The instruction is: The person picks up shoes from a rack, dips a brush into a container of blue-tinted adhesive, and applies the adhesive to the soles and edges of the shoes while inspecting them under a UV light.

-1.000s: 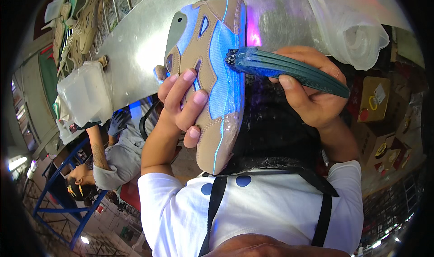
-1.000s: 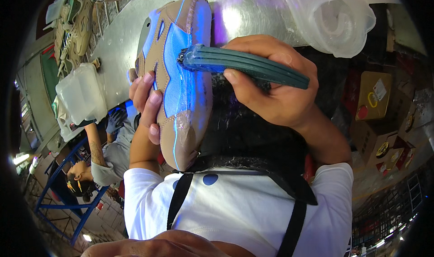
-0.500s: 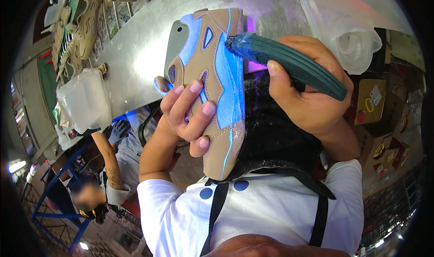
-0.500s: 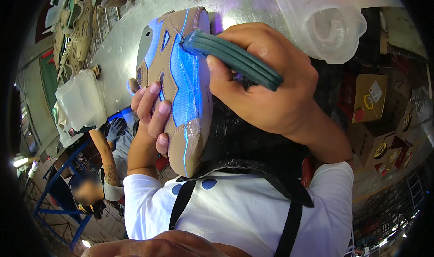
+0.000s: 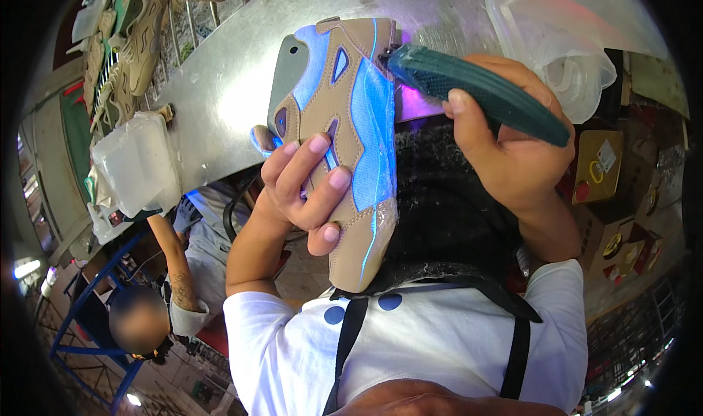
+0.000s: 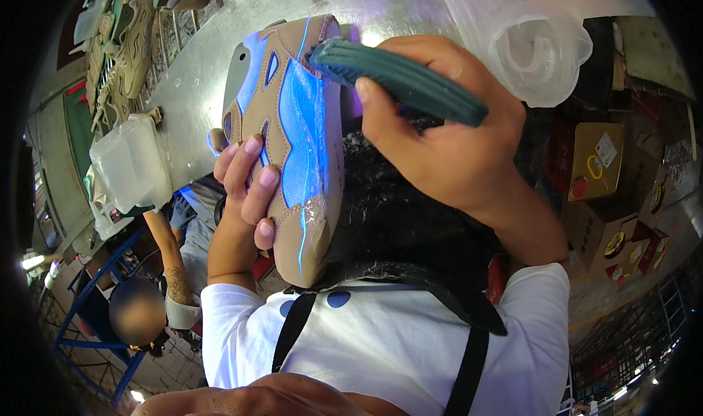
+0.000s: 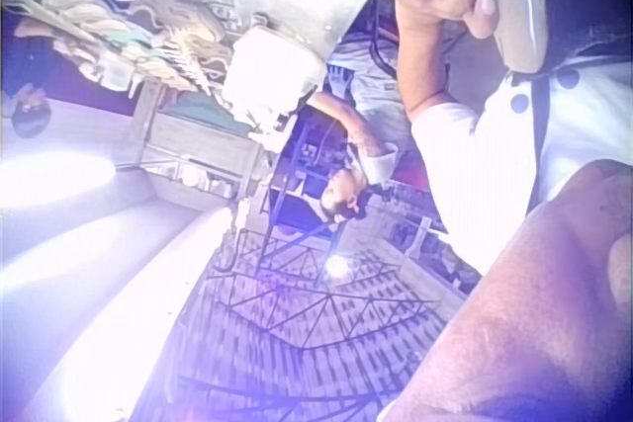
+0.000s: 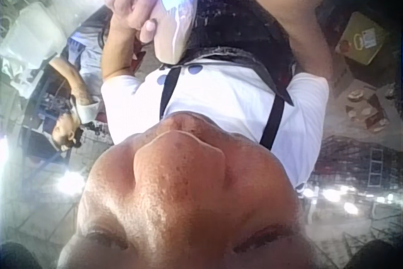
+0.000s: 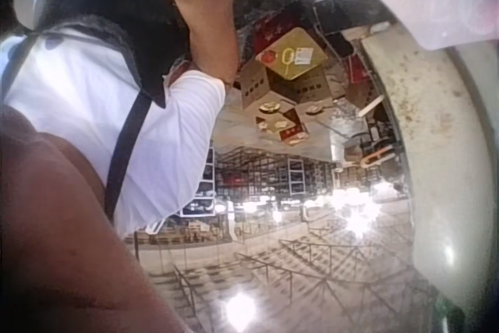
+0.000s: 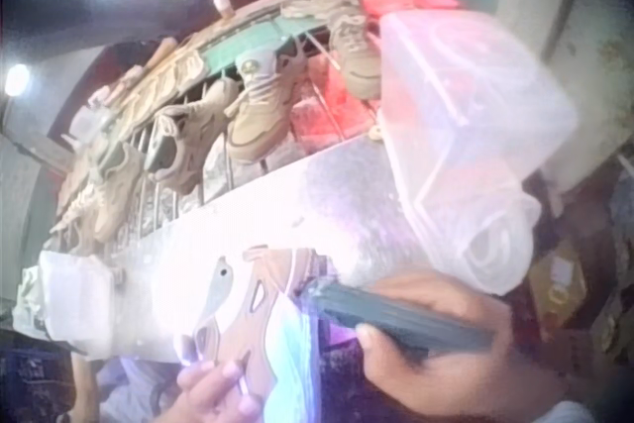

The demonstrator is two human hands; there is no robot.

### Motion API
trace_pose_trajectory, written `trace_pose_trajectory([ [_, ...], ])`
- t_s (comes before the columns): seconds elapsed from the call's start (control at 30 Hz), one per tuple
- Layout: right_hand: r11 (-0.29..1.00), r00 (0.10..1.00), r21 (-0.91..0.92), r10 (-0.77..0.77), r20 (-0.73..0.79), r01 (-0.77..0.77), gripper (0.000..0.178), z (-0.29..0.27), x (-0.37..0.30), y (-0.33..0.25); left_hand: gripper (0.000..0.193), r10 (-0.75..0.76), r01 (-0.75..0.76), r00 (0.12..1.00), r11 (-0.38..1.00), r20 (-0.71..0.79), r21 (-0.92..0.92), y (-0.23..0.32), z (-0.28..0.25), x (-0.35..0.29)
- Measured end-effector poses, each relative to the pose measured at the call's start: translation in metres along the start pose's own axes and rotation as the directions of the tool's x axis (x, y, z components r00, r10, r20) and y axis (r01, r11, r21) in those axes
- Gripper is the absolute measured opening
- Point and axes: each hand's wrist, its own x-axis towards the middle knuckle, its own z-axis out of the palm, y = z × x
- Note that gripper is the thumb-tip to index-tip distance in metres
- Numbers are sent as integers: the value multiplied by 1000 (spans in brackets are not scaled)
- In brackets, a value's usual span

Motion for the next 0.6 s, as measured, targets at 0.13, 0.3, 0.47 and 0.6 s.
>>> trace_pose_trajectory([
  [0.13,997,988,-2,-74,138,75,22,-7,2,-6,71,7,-5,998,999,-56,37,2,7,1],
  [0.3,990,967,-12,-134,216,140,23,-11,12,-10,71,-4,4,1000,1000,-17,26,1,2,1],
  [0.47,994,935,10,-105,340,108,24,-25,16,-13,73,-4,8,997,999,-77,51,0,10,-1],
  [0.6,981,909,179,-143,392,77,24,-33,6,7,74,-53,54,997,998,-50,18,1,4,-2],
])
